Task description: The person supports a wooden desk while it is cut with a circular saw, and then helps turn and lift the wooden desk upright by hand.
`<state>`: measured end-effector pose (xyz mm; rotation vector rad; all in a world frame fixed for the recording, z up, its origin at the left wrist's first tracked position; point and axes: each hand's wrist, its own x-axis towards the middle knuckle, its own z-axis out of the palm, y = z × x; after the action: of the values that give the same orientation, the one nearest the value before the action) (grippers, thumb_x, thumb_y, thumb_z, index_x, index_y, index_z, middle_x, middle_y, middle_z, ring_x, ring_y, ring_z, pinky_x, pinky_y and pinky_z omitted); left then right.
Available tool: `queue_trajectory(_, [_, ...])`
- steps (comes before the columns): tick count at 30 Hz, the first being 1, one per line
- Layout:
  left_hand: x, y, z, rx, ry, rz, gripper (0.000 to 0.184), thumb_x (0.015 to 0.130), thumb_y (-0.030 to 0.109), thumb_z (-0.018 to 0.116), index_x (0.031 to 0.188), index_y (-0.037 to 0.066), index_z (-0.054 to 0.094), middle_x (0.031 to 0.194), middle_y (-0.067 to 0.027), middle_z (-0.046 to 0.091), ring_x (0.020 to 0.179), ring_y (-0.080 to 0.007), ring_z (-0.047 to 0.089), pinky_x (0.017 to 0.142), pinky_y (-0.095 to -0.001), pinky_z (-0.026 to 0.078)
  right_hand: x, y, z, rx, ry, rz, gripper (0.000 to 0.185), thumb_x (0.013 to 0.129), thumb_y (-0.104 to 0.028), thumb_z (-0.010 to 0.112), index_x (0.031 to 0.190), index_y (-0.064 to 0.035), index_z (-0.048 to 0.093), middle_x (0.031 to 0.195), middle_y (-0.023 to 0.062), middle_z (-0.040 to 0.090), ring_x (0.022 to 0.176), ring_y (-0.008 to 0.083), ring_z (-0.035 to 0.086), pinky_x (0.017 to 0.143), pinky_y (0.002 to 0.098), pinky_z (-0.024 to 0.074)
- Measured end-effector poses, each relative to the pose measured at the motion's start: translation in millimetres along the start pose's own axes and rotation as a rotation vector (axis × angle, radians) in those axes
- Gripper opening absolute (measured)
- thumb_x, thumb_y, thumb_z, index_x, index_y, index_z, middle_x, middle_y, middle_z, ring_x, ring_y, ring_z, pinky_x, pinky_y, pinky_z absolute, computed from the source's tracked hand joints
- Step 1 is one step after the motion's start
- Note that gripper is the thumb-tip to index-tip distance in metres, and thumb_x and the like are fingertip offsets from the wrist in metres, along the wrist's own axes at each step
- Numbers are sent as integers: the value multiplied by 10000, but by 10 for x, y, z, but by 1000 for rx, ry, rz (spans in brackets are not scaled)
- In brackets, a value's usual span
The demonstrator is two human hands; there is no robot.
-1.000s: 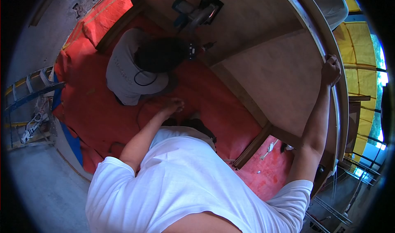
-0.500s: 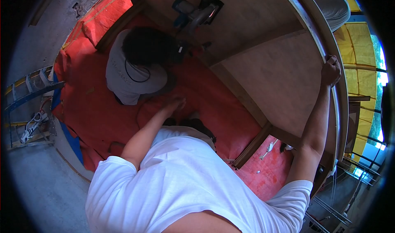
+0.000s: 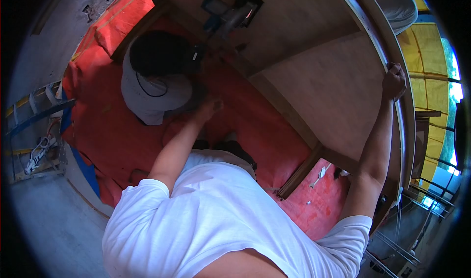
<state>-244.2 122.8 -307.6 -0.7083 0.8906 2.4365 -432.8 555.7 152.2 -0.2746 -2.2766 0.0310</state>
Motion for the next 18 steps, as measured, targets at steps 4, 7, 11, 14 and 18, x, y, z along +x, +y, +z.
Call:
queue_trajectory(4, [158,1,-102,-101,7,-26,163,880,147,569,1018,61,565,851,-52,588,750,-164,595,671,-311,538,-8,-19,-14,-12,7,-13,376,895,-324,403,832,-150,730,892,111,682,864,332,638,765,410,496])
queue_trajectory(7, [142,24,-69,-119,56,5,153,871,144,579,1006,75,562,829,-36,576,726,-155,582,660,-304,535,-14,-30,-15,-12,8,-2,370,892,-324,407,833,-154,730,882,116,682,847,334,642,758,409,499])
queue_trajectory(11, [40,203,167,-33,193,-2,103,860,141,591,944,89,562,816,-22,568,714,-141,574,643,-292,526,-8,-10,24,-14,45,1,367,886,-328,412,832,-154,730,882,122,680,856,335,638,769,412,495])
queue_trajectory(14, [-41,235,231,-5,108,51,97,857,149,592,932,100,555,822,-18,568,719,-134,573,634,-283,517,0,39,55,-3,54,-12,366,884,-331,414,836,-152,729,885,125,679,863,335,635,775,413,492])
queue_trajectory(18, [-11,167,67,-77,-18,-43,175,812,66,610,961,120,536,885,-21,568,760,-131,576,652,-273,518,11,40,30,-6,6,16,370,886,-336,409,849,-148,726,905,124,677,879,333,632,783,418,487])
